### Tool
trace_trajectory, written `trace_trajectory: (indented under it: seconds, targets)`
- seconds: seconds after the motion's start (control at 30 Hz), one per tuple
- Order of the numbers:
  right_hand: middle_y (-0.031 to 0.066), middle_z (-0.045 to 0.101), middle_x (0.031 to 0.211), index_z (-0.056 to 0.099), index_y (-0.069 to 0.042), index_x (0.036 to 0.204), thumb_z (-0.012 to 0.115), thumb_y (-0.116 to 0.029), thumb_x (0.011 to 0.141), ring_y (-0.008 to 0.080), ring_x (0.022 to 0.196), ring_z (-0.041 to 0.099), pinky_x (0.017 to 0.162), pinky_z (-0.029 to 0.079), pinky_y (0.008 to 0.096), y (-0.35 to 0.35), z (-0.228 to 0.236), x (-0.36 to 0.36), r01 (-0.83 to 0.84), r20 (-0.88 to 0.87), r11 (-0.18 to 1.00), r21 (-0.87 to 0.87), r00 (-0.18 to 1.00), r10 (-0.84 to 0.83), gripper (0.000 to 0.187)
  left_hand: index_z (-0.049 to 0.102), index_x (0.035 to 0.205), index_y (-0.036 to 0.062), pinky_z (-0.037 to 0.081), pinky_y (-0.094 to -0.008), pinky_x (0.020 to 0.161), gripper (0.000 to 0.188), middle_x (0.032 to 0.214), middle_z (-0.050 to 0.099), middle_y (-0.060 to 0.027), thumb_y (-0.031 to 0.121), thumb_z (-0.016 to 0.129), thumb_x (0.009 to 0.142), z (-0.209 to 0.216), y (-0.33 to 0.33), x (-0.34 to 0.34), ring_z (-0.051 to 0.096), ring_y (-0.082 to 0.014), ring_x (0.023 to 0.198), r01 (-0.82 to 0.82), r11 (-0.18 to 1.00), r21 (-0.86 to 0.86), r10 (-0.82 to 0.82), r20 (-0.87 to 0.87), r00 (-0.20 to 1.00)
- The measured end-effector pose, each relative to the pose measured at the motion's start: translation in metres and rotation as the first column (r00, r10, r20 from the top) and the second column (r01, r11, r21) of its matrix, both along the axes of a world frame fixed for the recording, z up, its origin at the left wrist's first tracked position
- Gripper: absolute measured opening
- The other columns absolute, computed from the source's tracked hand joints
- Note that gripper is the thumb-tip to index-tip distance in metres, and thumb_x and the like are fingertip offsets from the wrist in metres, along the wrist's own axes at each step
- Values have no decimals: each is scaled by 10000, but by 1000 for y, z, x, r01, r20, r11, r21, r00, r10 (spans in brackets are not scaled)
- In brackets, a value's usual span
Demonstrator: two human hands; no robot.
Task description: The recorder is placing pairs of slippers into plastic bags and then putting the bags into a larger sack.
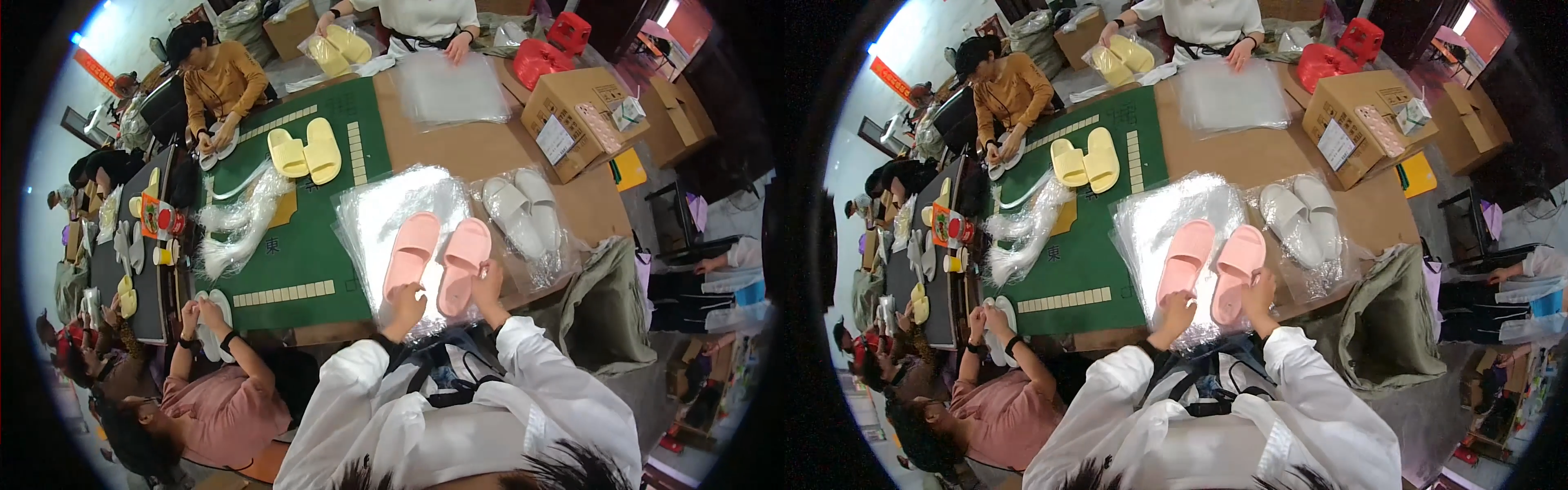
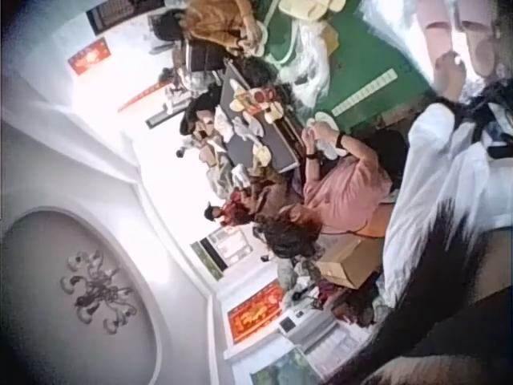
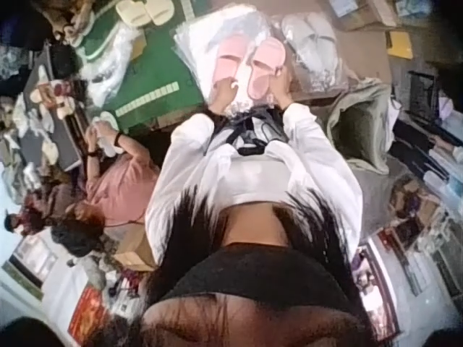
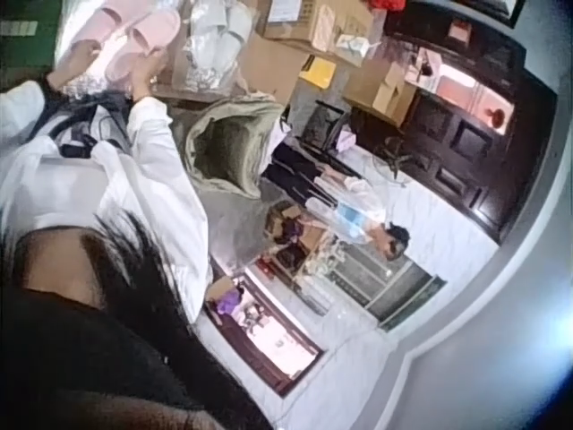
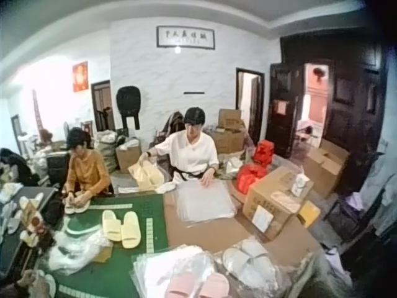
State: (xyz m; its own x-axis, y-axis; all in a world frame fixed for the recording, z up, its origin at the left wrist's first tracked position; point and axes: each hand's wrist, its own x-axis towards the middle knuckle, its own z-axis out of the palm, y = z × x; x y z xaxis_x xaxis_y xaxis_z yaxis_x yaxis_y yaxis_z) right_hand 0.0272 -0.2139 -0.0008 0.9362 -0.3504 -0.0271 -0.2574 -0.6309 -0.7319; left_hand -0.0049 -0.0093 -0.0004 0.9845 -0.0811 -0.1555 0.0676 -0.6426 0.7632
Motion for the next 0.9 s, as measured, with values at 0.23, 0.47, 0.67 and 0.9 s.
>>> trace_trajectory:
  seconds: [0.23, 0.47, 0.67, 0.9]
  targets:
    - [307, 319, 1275, 588, -137, 1101, 623, -295, 730, 446, 1274, 135, 1057, 146, 458, 67, 14, 0, -191, -51, 981, 16, 980, 191, 405, 580, 900, 35, 392, -440, 840, 197, 1031, 498, -189, 116, 565, 722, 5, 33, -55, 477, -356, 982, 413, 835, 362, -406, -101, 908]
    - [415, 176, 1298, 582, -96, 1105, 639, -243, 710, 531, 1252, 83, 1056, 127, 468, 89, 9, 18, -253, -61, 953, 169, 962, 267, 425, 581, 1091, 113, 290, -480, 995, 347, 1341, 274, -254, 116, 506, 752, -17, 42, -60, 318, -452, 1187, 275, 827, 490, -358, 81, 930]
    - [345, 348, 1232, 615, -98, 1032, 635, -160, 700, 458, 1236, 251, 1019, 243, 418, 83, -12, 0, -208, 145, 972, 112, 971, 191, 339, 528, 1168, 90, 298, -480, 993, 377, 1381, 267, -172, 130, 454, 801, -2, 39, -51, 334, -458, 1164, 398, 766, 505, -447, -27, 894]
    - [321, 336, 1264, 600, -196, 1071, 633, -259, 678, 475, 1227, 240, 984, 241, 544, 138, -40, 32, -273, -115, 950, -151, 959, 257, 399, 505, 1173, 34, 327, -461, 969, 373, 1345, 339, -157, 159, 425, 830, -13, 47, -55, 323, -434, 1169, 401, 712, 576, -546, 95, 832]
